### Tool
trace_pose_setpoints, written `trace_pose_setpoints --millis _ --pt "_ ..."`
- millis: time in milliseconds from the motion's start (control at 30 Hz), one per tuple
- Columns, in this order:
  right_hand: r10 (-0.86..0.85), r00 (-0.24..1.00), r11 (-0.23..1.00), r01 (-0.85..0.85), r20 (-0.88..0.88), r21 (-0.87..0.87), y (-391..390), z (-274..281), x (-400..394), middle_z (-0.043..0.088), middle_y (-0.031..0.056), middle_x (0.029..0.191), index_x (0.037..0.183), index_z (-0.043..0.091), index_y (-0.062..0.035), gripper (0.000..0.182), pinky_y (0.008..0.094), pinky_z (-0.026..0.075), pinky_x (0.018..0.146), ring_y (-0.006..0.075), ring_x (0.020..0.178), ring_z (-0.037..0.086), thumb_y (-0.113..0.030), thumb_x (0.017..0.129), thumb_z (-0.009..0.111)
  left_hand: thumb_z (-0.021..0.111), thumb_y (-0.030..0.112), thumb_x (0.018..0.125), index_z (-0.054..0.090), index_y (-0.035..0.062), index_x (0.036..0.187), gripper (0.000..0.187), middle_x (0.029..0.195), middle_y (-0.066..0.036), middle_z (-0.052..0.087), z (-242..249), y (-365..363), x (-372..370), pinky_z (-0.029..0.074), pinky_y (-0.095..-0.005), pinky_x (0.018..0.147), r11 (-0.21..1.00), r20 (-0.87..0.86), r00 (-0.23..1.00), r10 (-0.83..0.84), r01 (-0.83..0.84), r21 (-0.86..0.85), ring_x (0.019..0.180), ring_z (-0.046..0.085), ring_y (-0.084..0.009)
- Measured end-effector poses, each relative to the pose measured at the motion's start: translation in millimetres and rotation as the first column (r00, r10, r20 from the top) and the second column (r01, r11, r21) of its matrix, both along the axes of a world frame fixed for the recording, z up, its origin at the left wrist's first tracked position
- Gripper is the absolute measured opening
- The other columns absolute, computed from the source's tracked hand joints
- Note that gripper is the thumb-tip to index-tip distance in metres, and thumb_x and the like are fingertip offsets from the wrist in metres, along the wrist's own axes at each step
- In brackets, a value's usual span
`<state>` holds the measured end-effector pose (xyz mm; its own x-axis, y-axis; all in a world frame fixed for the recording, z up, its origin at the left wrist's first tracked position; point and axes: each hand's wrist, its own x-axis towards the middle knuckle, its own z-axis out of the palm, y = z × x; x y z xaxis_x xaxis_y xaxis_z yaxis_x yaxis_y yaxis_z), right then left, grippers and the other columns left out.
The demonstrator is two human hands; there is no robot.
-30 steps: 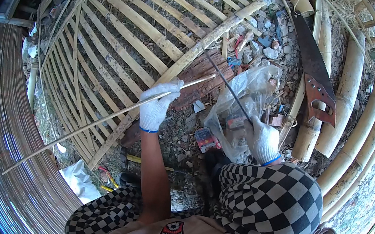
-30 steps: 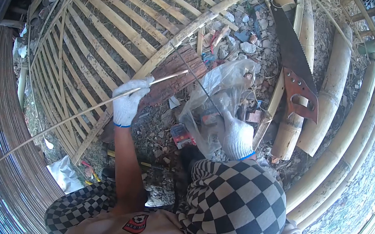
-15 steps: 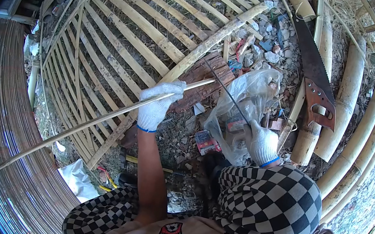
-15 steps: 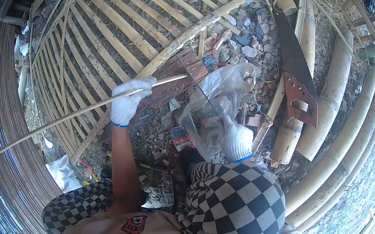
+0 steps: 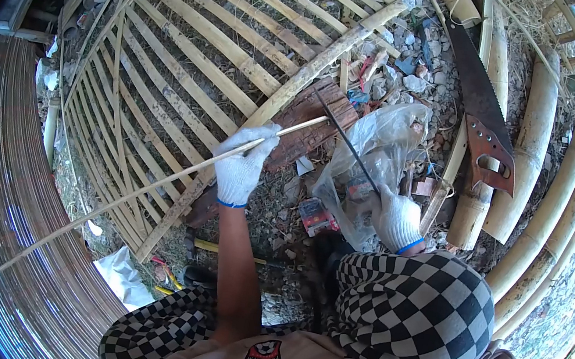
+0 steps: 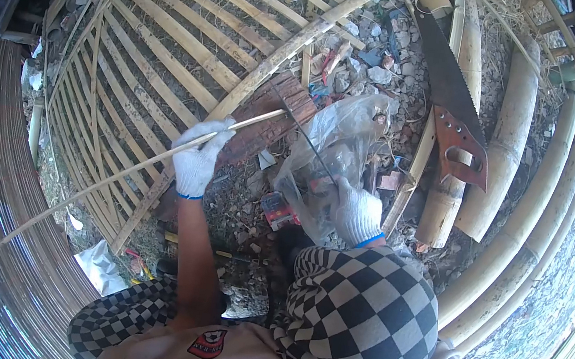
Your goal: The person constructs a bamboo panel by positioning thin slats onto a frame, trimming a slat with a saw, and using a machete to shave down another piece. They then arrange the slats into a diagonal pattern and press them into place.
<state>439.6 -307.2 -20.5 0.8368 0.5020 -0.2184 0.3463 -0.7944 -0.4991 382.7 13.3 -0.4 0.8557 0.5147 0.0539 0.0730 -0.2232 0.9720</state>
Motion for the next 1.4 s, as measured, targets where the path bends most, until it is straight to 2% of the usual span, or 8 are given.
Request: trace_pose_setpoints --millis 367,500,600,767,933,1033,1133,1400 --pt "-0.013 0.999 1.000 0.014 -0.052 0.017 7.3 9.2 7.2 0.066 0.0215 0.066 0.111 0.069 -0.0076 0.023 0.0538 0.053 0.059 0.0427 0.062 0.069 -0.027 0.101 0.063 0.077 -0.002 0.093 0.077 -0.0033 0.105 0.012 0.108 -0.011 0.079 11.6 -32.8 7.2 0.058 -0.0332 0.093 0.987 0.027 0.989 0.146 -0.147 0.061 0.101 0.074 -0.0185" --pt "-0.119 0.993 0.972 0.115 0.007 0.206 14.7 17.3 -1.2 0.067 0.0208 0.066 0.110 0.069 -0.0072 0.024 0.0539 0.054 0.060 0.0427 0.064 0.069 -0.028 0.101 0.062 0.078 -0.003 0.092 0.078 -0.0028 0.105 0.013 0.107 -0.011 0.080 13.2 -37.0 5.1 0.059 -0.0323 0.090 0.982 0.042 0.991 0.129 -0.134 0.135 0.098 0.074 -0.0173" --pt "-0.026 0.997 0.999 0.027 -0.070 0.018 13.8 -2.3 2.5 0.067 0.0209 0.066 0.109 0.069 -0.0061 0.021 0.0514 0.053 0.058 0.0422 0.062 0.069 -0.024 0.101 0.064 0.078 -0.003 0.092 0.078 -0.0026 0.105 0.013 0.107 -0.011 0.080 12.5 -38.0 0.4 0.060 -0.0322 0.088 0.982 0.039 0.989 0.142 -0.145 0.119 0.098 0.075 -0.0168" --pt "-0.118 0.992 0.981 0.124 -0.051 0.147 13.0 15.5 -4.2 0.069 0.0210 0.069 0.110 0.068 -0.0066 0.025 0.0554 0.055 0.062 0.0444 0.068 0.070 -0.029 0.102 0.060 0.077 -0.002 0.092 0.077 -0.0022 0.106 0.014 0.104 -0.009 0.078 2.6 -35.7 0.5 0.058 -0.0272 0.074 0.976 0.059 0.990 0.131 -0.139 0.165 0.084 0.070 -0.0116" --pt "-0.036 0.995 0.999 0.035 -0.096 -0.009 10.2 1.6 3.0 0.069 0.0211 0.071 0.115 0.068 -0.0061 0.027 0.0530 0.055 0.063 0.0435 0.066 0.070 -0.028 0.101 0.062 0.077 -0.002 0.093 0.077 -0.0026 0.108 0.015 0.105 -0.010 0.078 3.0 -34.2 0.2 0.058 -0.0268 0.075 0.957 0.129 0.984 0.124 -0.153 0.247 0.084 0.070 -0.0119" --pt "-0.129 0.988 0.985 0.137 -0.081 0.105 7.6 6.5 -10.2 0.070 0.0223 0.071 0.120 0.068 -0.0072 0.032 0.0542 0.056 0.064 0.0439 0.067 0.070 -0.031 0.100 0.062 0.077 -0.001 0.093 0.077 -0.0025 0.108 0.014 0.107 -0.010 0.078 4.1 -36.2 -3.4 0.058 -0.0275 0.079 0.980 0.012 0.986 0.169 -0.169 0.109 0.089 0.072 -0.0139" --pt "-0.079 0.994 0.996 0.075 -0.076 -0.054 7.0 -5.5 -16.1 0.068 0.0206 0.066 0.112 0.067 -0.0093 0.028 0.0533 0.057 0.061 0.0420 0.063 0.071 -0.034 0.099 0.061 0.075 0.001 0.096 0.076 -0.0031 0.109 0.014 0.104 -0.010 0.078 1.7 -35.3 -1.9 0.058 -0.0269 0.077 0.968 0.051 0.987 0.150 -0.157 0.195 0.089 0.072 -0.0130" --pt "-0.116 0.975 0.993 0.108 -0.190 -0.052 -12.1 -23.2 -47.2 0.073 0.0193 0.085 0.115 0.070 -0.0132 0.035 0.0531 0.058 0.072 0.0418 0.081 0.074 -0.040 0.092 0.074 0.071 0.008 0.101 0.067 -0.0067 0.120 0.025 0.115 -0.019 0.072 41.0 -17.6 -9.9 0.067 -0.0360 0.079 0.852 0.140 0.861 0.488 -0.436 -0.289 0.095 0.074 -0.0228"
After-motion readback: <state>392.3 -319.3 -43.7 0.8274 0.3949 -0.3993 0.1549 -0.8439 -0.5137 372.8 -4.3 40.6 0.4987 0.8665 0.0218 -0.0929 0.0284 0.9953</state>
